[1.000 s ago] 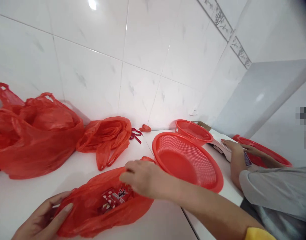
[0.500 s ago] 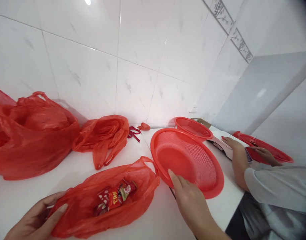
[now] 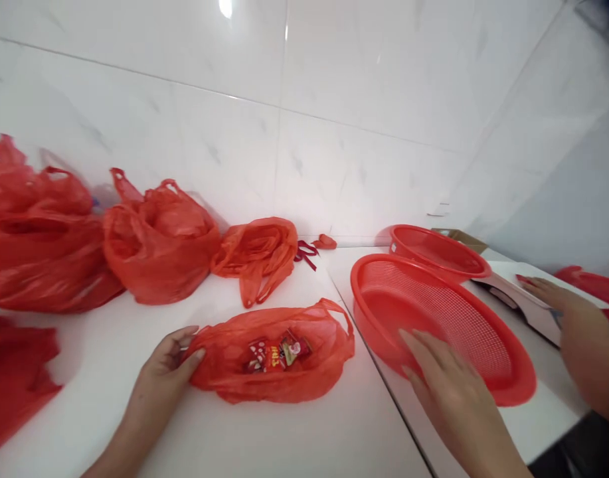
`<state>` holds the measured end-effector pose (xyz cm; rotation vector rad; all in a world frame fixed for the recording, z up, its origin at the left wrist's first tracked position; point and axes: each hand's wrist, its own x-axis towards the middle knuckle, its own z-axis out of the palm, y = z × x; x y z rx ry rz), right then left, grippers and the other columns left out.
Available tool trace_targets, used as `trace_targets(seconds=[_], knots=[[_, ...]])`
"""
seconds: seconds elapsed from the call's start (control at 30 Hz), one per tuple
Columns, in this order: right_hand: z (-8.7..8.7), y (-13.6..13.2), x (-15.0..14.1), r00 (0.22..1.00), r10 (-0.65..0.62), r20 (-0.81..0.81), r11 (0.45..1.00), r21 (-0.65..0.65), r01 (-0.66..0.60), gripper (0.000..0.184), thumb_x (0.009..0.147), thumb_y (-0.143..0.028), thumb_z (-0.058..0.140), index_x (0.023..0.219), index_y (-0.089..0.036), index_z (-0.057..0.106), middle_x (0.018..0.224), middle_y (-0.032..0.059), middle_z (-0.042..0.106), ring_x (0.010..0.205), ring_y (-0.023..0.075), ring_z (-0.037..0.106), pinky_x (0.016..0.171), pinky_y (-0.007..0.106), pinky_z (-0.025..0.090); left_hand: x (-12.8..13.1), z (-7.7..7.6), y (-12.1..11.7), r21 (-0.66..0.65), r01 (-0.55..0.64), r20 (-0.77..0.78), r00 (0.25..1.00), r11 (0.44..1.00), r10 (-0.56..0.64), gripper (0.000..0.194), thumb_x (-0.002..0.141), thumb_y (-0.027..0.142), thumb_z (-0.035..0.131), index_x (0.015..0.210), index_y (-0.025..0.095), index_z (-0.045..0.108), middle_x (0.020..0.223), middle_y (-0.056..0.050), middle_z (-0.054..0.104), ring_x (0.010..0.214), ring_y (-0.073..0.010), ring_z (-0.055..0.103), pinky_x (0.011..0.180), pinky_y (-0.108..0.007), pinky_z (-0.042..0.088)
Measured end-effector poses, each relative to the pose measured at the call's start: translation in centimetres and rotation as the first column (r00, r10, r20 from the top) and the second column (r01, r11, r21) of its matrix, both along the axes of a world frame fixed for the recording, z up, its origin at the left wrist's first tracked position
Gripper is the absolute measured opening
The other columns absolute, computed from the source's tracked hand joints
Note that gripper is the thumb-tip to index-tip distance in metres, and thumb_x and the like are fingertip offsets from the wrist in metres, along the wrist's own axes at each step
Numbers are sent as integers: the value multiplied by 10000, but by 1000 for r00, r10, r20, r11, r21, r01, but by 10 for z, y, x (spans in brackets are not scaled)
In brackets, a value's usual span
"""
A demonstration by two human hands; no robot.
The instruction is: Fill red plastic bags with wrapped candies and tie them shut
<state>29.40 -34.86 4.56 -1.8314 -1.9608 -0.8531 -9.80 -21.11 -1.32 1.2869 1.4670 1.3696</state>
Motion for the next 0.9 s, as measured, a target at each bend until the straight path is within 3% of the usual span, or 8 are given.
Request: trace_targets(seconds=[0.1, 0.2, 0.3, 0.37, 0.47, 0.57, 0.77, 0.9], knots=[[5, 5, -29, 980, 149, -130, 988, 69, -141, 418, 884, -289, 480, 1296, -223, 494, 1321, 135, 505, 1166, 318, 522, 908, 499, 480, 3, 10, -6, -101, 6, 79, 997, 995, 2, 822, 607, 515, 733, 1310, 252, 397, 1219, -110, 552, 943, -256, 641, 712, -365, 569], [0, 15, -61, 902, 275, -331, 954, -21, -299, 448, 884, -287, 493, 1332, -265, 472, 1513, 105, 252, 1336, 316, 353, 981, 494, 446, 5, 27, -19, -247, 13, 43, 999, 969, -2, 875, 671, 559, 683, 1392, 276, 275, 1357, -152, 470, 1059, -284, 607, 711, -356, 562], [-13, 34, -77, 777, 211, -594, 939, -98, -330, 449, 885, -348, 503, 1329, -292, 484, 1564, 73, 96, 1402, 332, 200, 1000, 529, 417, 4, 41, -29, -357, 115, 73, 993, 927, -95, 824, 721, 572, 641, 1391, 268, 269, 1268, -153, 559, 964, -266, 654, 690, -354, 557], [-21, 50, -79, 660, 92, -745, 921, -188, -341, 432, 881, -400, 501, 1300, -295, 519, 1542, 93, 192, 1385, 323, 258, 954, 505, 463, 2, 45, -31, -391, 218, 180, 971, 894, -158, 772, 737, 532, 653, 1365, 249, 303, 1213, -149, 596, 899, -246, 675, 714, -361, 554], [-21, 72, -80, 551, 18, -834, 857, -271, -438, 371, 872, -408, 494, 1190, -255, 608, 1352, 117, 488, 1240, 285, 485, 911, 464, 499, -2, 53, -23, -323, 361, 335, 908, 875, -250, 614, 741, 434, 694, 1255, 219, 435, 1136, -118, 633, 870, -211, 672, 766, -354, 537], [8, 84, -82, 513, 61, -856, 840, -234, -489, 351, 867, -389, 483, 1148, -231, 622, 1192, 91, 593, 1071, 239, 592, 908, 432, 496, -1, 78, -8, -153, 399, 354, 876, 904, -327, 481, 705, 363, 739, 1114, 195, 550, 1005, -64, 660, 800, -165, 652, 749, -322, 522], [100, 90, -80, 367, 238, -899, 918, 85, -386, 380, 818, -429, 564, 1178, -312, 603, 1222, 25, 585, 1044, 212, 582, 888, 380, 490, 10, 162, 12, 153, 300, 201, 923, 941, -327, 476, 649, 328, 778, 1073, 203, 602, 744, 39, 570, 629, -95, 581, 606, -229, 475], [128, 103, -76, 395, 138, -908, 880, -70, -469, 380, 761, -407, 625, 1128, -313, 653, 1150, 35, 629, 926, 213, 599, 808, 385, 495, 10, 196, 15, 275, 316, -5, 945, 908, -328, 379, 685, 337, 742, 1014, 191, 625, 769, 17, 590, 681, -126, 595, 636, -255, 482]])
